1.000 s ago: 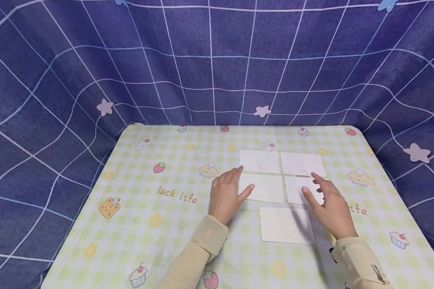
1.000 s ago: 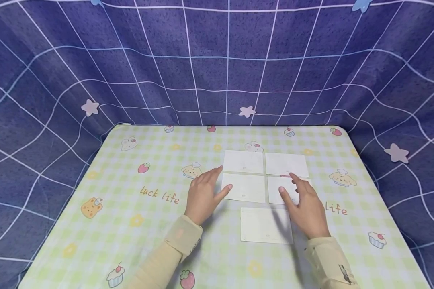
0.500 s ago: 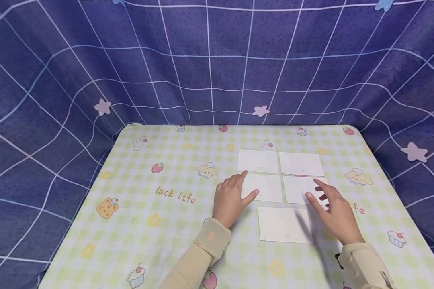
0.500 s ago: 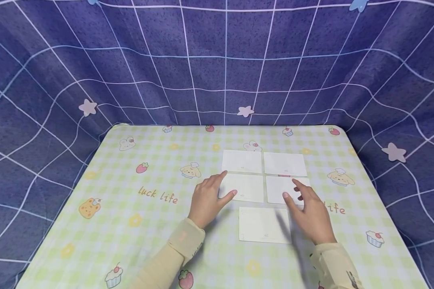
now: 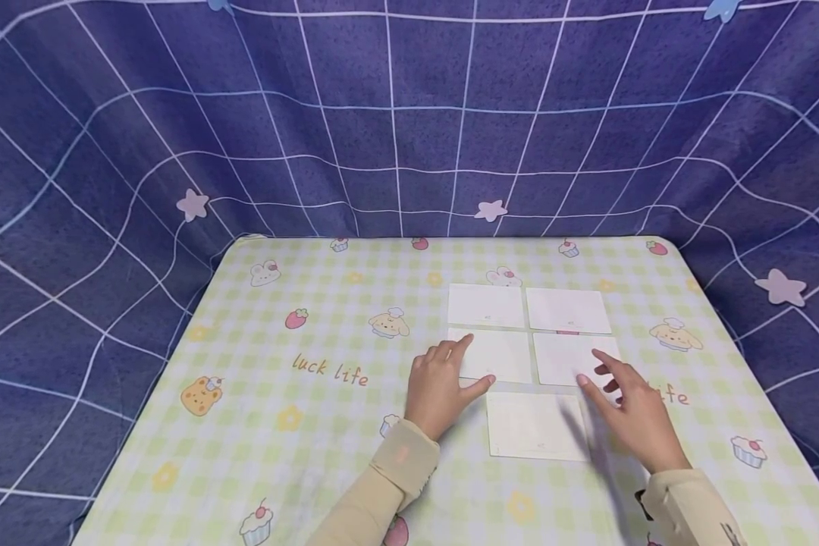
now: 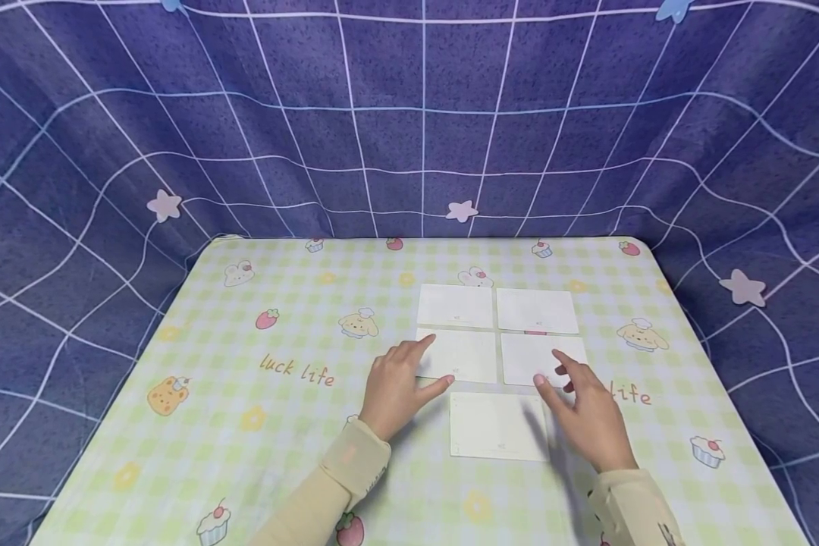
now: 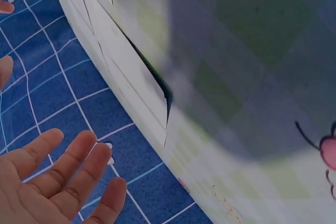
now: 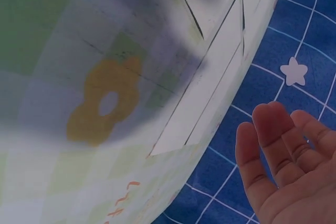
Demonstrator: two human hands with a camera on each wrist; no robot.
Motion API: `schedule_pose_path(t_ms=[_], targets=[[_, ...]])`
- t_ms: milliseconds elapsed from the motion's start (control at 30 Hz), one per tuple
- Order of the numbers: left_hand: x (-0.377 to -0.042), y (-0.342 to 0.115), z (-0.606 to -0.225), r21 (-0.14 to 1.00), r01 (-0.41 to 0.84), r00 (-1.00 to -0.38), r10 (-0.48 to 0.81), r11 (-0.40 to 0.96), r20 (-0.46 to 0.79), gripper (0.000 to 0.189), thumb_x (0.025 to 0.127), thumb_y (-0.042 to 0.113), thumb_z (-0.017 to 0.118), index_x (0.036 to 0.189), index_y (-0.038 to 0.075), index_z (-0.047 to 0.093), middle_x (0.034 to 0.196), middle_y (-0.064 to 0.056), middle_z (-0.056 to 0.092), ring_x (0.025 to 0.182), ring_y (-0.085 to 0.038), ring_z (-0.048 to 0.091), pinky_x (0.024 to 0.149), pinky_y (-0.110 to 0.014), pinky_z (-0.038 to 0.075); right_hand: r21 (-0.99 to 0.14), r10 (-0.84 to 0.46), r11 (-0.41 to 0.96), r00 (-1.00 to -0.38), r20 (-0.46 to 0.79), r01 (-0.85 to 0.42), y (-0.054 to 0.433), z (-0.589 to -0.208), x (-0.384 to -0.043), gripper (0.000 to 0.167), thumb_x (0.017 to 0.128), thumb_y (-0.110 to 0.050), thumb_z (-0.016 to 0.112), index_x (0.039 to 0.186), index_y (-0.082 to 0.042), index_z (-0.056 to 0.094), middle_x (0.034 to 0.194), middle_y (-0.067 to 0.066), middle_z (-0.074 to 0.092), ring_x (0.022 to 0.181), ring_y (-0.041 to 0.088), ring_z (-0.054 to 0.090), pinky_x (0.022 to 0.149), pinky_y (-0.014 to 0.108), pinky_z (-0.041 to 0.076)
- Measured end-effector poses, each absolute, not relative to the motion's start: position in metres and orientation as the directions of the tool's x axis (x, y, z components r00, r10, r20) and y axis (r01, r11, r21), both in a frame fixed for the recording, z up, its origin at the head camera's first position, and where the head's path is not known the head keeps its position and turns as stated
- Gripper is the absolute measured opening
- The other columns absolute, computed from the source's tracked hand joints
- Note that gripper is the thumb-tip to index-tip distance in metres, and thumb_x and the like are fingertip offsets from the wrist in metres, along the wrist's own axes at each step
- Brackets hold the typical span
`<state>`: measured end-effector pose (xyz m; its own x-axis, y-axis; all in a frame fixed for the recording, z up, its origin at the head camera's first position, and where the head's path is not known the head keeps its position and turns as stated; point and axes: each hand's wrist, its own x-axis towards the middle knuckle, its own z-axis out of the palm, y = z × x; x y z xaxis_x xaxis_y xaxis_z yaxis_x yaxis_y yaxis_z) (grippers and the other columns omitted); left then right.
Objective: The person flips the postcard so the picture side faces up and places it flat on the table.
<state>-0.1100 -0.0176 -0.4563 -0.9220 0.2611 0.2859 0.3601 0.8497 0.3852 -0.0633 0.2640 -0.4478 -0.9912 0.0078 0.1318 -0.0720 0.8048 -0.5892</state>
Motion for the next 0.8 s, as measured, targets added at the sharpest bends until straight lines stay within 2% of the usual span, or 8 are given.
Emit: schedule_pose_path(t_ms=[400,800], targets=[[-0.103,-0.013,-0.463,0.372,0.381,-0.917,0.296,0.847,0.266,0.064,0.083,0.058,0.076,0.133,0.019,0.068,0.108,-0.001,0.069,0.1,-0.019,0.066,0.082,-0.036,0.049,-0.586,0.025,0.809,-0.993,0.114,-0.047,0.266,-0.457,-0.058,0.063,0.098,-0.04,0.067,0.146,-0.002,0.05,0.116,0.016,0.064,0.094,0.029,0.061,0.072,0.041,0.046],[-0.095,-0.005,-0.469,0.355,0.389,-0.918,0.326,0.85,0.224,0.065,0.081,0.06,0.078,0.131,0.02,0.069,0.106,0.001,0.068,0.098,-0.017,0.064,0.079,-0.032,0.047,-0.58,-0.007,0.814,-0.999,0.033,-0.025,0.272,-0.461,-0.054,0.067,0.097,-0.044,0.068,0.146,-0.003,0.05,0.12,0.017,0.063,0.098,0.03,0.061,0.075,0.043,0.048]])
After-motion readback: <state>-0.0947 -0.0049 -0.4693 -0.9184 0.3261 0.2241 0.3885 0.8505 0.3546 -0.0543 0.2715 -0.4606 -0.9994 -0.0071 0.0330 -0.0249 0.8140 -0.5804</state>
